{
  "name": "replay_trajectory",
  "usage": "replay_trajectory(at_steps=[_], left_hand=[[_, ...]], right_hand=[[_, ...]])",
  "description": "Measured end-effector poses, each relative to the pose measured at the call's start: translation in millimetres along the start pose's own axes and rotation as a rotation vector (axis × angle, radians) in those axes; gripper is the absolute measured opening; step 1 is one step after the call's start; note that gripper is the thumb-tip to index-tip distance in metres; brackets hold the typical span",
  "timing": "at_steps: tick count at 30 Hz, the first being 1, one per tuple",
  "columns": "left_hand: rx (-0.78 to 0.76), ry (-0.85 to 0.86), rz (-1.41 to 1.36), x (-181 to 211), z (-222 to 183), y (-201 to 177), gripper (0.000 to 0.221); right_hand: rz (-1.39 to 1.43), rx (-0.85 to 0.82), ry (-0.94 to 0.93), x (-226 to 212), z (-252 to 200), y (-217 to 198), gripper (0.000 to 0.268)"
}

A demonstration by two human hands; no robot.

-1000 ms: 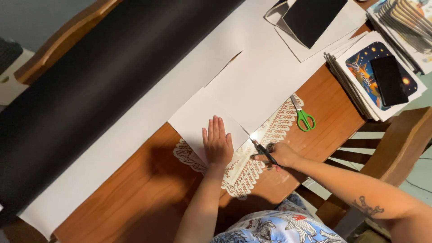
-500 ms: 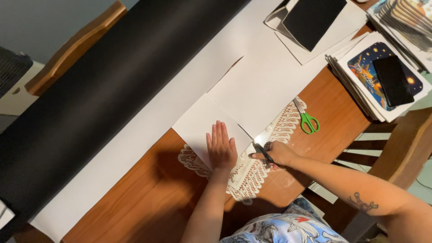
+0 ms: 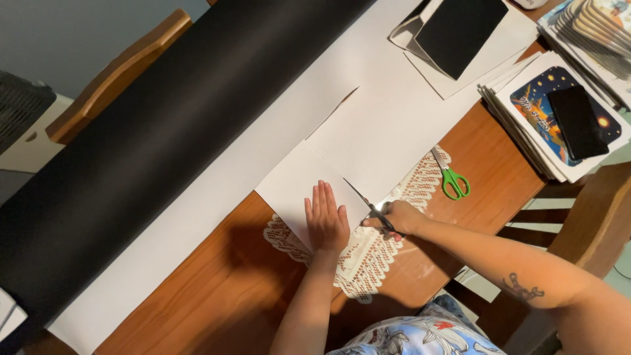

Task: Cutting strips of white fabric from a large roll using scissors on a wooden table.

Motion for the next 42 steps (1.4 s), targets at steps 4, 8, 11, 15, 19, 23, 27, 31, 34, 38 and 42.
replay_trajectory(at_steps=[4, 8, 11, 15, 19, 23, 27, 31, 34, 38, 42], left_hand=[[0.029, 0.010, 0.022, 1.8, -0.6, -2.2, 0.064], [0.042, 0.016, 0.046, 3.5, 0.5, -3.2, 0.064], [0.040, 0.015, 0.048, 4.1, 0.2, -5.1, 0.065], [-0.034, -0.006, 0.038, 3.2, 1.6, -7.0, 0.068], [-0.067, -0.024, 0.042, 4.5, 0.9, -10.0, 0.069], [-0.078, -0.028, 0.056, 5.8, 1.4, -11.5, 0.069], [-0.103, -0.043, 0.027, 5.9, 0.8, -11.7, 0.068], [-0.114, -0.051, 0.037, 7.2, 2.7, -14.5, 0.067], [-0.107, -0.051, 0.036, 7.4, 3.2, -15.0, 0.066], [-0.126, -0.043, 0.060, 7.6, 3.8, -16.5, 0.068], [-0.151, -0.051, 0.062, 9.6, 5.2, -21.7, 0.066]], right_hand=[[0.048, -0.007, 0.007, 4.3, 21.9, 1.1, 0.053], [0.032, -0.017, -0.016, -4.7, 30.6, 2.0, 0.057], [0.030, -0.010, -0.028, -6.5, 24.9, 3.5, 0.053], [-0.005, 0.024, -0.018, -5.8, 31.9, 6.6, 0.050], [-0.017, 0.028, -0.025, -9.4, 43.2, 5.7, 0.031], [0.033, 0.005, -0.019, -28.1, 35.5, 3.7, 0.039], [-0.026, 0.036, -0.054, -18.4, 43.1, 6.6, 0.028], [-0.035, 0.061, -0.077, -21.8, 44.0, 8.4, 0.028], [0.017, 0.008, -0.073, -40.0, 38.7, 3.2, 0.043], [0.000, 0.059, -0.078, -47.0, 51.1, 2.4, 0.026], [-0.073, 0.052, -0.089, -43.9, 55.0, 3.9, 0.027]])
Point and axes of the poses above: each hand's wrist, its own z-axis towards the middle knuckle, its own y-axis out of the palm, x = y × z, the point moved 1 cm from there along z, towards the middle knuckle, and after that the axes turned 6 degrees about -y, right-handed, at the moved point
